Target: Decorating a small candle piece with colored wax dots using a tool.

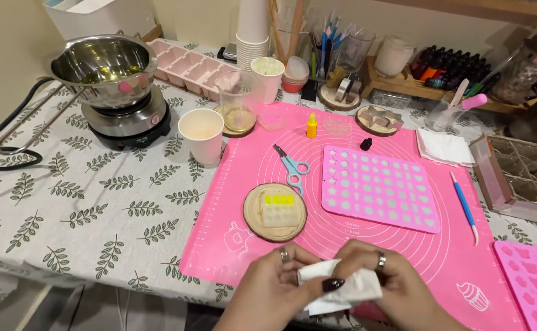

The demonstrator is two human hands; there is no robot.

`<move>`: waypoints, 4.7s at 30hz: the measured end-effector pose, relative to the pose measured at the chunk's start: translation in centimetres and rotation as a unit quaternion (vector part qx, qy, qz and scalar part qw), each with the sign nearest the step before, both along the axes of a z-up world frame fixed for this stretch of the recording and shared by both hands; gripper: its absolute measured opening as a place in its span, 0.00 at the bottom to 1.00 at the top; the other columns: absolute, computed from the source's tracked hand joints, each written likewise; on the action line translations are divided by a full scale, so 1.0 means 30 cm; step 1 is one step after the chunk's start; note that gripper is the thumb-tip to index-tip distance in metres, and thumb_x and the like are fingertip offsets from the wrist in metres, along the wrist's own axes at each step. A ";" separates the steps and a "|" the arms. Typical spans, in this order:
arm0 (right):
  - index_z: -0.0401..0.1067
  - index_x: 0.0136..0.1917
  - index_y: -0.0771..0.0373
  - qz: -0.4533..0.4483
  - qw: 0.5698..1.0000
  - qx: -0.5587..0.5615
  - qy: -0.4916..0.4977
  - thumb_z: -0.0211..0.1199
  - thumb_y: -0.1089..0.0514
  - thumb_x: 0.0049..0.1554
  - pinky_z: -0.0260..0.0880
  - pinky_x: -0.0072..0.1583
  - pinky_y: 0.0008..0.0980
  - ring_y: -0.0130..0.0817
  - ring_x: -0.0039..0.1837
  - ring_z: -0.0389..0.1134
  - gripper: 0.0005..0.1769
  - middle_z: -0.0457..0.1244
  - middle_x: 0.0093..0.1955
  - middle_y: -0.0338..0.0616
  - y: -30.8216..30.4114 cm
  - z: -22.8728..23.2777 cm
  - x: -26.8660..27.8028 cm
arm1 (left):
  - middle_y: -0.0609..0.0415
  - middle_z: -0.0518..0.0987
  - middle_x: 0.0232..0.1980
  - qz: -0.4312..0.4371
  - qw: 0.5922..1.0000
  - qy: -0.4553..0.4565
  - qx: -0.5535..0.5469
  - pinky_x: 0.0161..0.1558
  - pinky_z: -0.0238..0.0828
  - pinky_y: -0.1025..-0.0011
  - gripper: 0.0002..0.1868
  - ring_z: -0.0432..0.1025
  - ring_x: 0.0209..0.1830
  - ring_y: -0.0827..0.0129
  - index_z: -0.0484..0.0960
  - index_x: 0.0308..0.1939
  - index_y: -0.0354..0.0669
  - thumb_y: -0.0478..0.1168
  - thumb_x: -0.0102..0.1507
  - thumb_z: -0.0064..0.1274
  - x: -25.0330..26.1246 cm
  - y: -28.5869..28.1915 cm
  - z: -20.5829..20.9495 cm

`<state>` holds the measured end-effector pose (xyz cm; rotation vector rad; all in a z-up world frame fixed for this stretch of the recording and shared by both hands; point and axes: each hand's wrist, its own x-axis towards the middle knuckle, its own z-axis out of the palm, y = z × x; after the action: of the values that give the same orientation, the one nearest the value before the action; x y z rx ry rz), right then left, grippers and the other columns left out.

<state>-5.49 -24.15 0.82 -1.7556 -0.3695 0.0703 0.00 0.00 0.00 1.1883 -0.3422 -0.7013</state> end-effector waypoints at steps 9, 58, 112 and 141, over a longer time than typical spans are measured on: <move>0.67 0.62 0.68 -0.056 0.958 0.102 0.261 0.64 0.62 0.61 0.75 0.54 0.45 0.43 0.50 0.75 0.17 0.72 0.51 0.50 -0.030 0.141 -0.005 | 0.61 0.86 0.35 0.033 0.976 -0.191 0.102 0.37 0.80 0.80 0.10 0.80 0.34 0.84 0.84 0.45 0.38 0.33 0.60 0.62 0.051 -0.018 0.129; 0.79 0.52 0.64 -0.249 0.906 -0.343 -0.006 0.66 0.61 0.55 0.73 0.48 0.31 0.30 0.43 0.73 0.11 0.72 0.41 0.44 -0.339 0.223 0.743 | 0.43 0.86 0.42 0.207 0.827 -0.430 0.299 0.47 0.77 0.63 0.16 0.81 0.42 0.55 0.88 0.45 0.38 0.40 0.54 0.66 0.871 -0.415 0.046; 0.74 0.54 0.64 -0.254 0.905 -0.324 -0.111 0.62 0.57 0.61 0.73 0.40 0.31 0.27 0.37 0.72 0.10 0.70 0.39 0.42 -0.537 0.430 0.689 | 0.31 0.73 0.64 0.075 0.795 -0.576 0.172 0.59 0.67 0.58 0.55 0.70 0.62 0.45 0.60 0.72 0.26 0.48 0.49 0.72 0.568 -0.356 0.348; 0.80 0.53 0.61 -0.279 0.797 -0.526 -0.101 0.69 0.53 0.48 0.73 0.53 0.43 0.52 0.47 0.73 0.19 0.71 0.45 0.58 -1.034 0.330 1.263 | 0.42 0.78 0.59 0.107 0.782 -0.517 0.331 0.57 0.71 0.61 0.40 0.76 0.56 0.57 0.74 0.66 0.40 0.48 0.51 0.67 0.669 -0.235 0.320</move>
<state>32.40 -55.17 10.72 -2.9344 0.1156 -0.4233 20.08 -7.06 9.61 2.2134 -0.8996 0.1538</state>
